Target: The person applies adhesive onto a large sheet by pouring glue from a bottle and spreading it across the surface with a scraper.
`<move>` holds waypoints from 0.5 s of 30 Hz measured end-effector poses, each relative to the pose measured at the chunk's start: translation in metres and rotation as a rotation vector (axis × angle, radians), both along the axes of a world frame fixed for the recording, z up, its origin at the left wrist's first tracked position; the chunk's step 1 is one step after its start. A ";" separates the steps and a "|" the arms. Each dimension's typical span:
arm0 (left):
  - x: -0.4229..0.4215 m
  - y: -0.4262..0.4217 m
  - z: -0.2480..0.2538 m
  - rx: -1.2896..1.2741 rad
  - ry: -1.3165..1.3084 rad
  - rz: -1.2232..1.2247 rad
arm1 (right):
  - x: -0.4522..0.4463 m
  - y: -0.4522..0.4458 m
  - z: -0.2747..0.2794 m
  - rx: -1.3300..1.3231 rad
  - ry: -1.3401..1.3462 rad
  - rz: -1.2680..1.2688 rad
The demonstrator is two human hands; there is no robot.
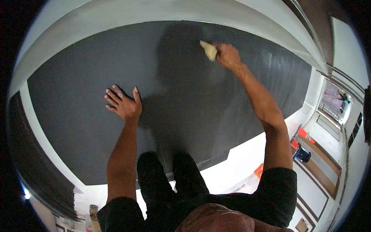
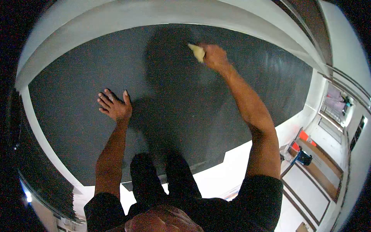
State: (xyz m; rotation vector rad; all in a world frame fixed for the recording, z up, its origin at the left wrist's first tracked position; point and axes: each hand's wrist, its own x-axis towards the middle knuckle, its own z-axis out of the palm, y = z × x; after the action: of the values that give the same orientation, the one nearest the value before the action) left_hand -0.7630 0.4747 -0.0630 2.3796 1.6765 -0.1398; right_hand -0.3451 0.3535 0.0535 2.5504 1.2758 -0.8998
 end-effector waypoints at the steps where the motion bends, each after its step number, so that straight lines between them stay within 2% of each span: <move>1: 0.000 0.000 0.000 0.048 -0.026 -0.005 | 0.005 0.020 0.014 -0.044 -0.088 0.002; 3: -0.004 -0.003 0.003 0.089 -0.036 -0.015 | 0.012 0.021 0.002 -0.094 -0.159 0.000; 5: -0.001 0.000 0.008 0.076 -0.051 -0.020 | 0.033 -0.023 -0.051 0.399 -0.324 0.218; 6: 0.000 0.001 0.006 0.076 -0.053 -0.020 | 0.032 -0.043 -0.065 0.385 -0.349 0.229; 7: 0.000 0.000 0.006 0.086 -0.055 -0.023 | 0.033 -0.049 -0.056 0.383 -0.350 0.233; 9: 0.001 -0.001 0.006 0.091 -0.062 -0.021 | 0.033 -0.060 -0.032 0.029 -0.240 -0.160; 10: 0.002 -0.001 0.006 0.095 -0.070 -0.014 | 0.043 -0.060 -0.029 0.028 -0.247 -0.158; 13: 0.003 0.002 0.005 0.091 -0.065 -0.009 | 0.077 -0.035 -0.046 0.187 -0.154 -0.412; 15: -0.001 0.002 0.006 0.068 -0.044 -0.017 | 0.081 -0.019 -0.058 0.148 -0.119 -0.521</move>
State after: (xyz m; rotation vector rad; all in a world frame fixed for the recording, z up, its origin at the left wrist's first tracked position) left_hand -0.7635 0.4763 -0.0565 2.4276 1.6676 -0.0333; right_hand -0.2637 0.3349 -0.0049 3.0678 0.6705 -0.7330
